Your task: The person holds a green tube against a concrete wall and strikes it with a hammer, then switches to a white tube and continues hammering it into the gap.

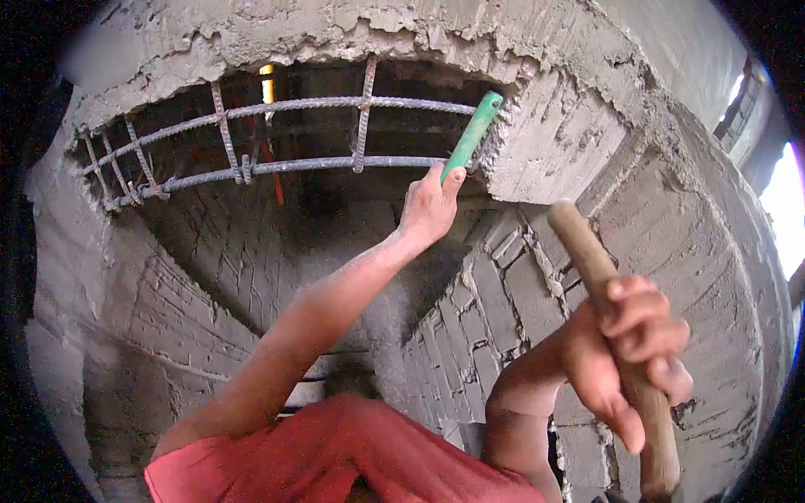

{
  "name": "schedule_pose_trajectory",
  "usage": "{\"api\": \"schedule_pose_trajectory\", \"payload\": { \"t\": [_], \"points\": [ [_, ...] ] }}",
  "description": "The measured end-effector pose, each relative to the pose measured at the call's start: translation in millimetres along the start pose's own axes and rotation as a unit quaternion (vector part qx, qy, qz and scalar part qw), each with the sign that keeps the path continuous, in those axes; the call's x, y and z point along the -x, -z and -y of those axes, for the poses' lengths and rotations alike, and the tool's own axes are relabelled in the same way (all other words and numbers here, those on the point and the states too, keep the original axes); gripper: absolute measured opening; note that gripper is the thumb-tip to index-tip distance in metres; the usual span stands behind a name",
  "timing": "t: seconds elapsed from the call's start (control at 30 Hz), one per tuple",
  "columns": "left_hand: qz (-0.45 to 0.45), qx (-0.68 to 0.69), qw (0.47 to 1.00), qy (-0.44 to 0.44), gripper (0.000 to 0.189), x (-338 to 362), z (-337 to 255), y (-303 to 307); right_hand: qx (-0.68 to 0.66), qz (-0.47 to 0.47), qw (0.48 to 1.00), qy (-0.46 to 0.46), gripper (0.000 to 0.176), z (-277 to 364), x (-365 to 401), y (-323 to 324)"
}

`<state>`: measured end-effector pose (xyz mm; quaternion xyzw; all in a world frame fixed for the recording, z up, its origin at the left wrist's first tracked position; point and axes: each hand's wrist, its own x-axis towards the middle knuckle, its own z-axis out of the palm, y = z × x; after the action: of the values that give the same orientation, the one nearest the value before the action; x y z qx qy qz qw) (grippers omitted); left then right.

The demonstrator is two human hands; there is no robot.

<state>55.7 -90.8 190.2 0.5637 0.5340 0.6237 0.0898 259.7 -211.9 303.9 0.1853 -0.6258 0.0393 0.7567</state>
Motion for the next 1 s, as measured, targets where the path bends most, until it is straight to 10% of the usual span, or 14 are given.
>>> {"api": "schedule_pose_trajectory", "payload": {
  "t": [0.33,0.87,0.93,0.97,1.0],
  "points": [
    [-0.001,0.074,0.996,-0.042,0.058,15.7,-1.7,-19.4,-0.002,-0.061,0.877,-0.476,0.062,-64.6,117.0,34.0],
    [-0.045,0.145,0.988,-0.019,0.064,1.9,-9.9,-31.3,-0.091,-0.015,0.970,-0.224,0.056,-88.0,76.1,-4.6],
    [-0.027,0.150,0.988,-0.001,0.063,1.9,-8.6,-32.5,0.110,0.075,0.945,-0.300,0.049,-115.1,95.4,14.6],
    [-0.041,0.153,0.987,-0.016,0.063,0.7,-10.4,-33.2,0.405,0.308,0.841,-0.184,0.052,-120.4,89.4,16.6],
    [-0.055,0.157,0.986,-0.029,0.064,0.5,-10.9,-32.5,0.275,0.199,0.816,-0.467,0.051,-114.6,85.3,4.1]
  ]
}}
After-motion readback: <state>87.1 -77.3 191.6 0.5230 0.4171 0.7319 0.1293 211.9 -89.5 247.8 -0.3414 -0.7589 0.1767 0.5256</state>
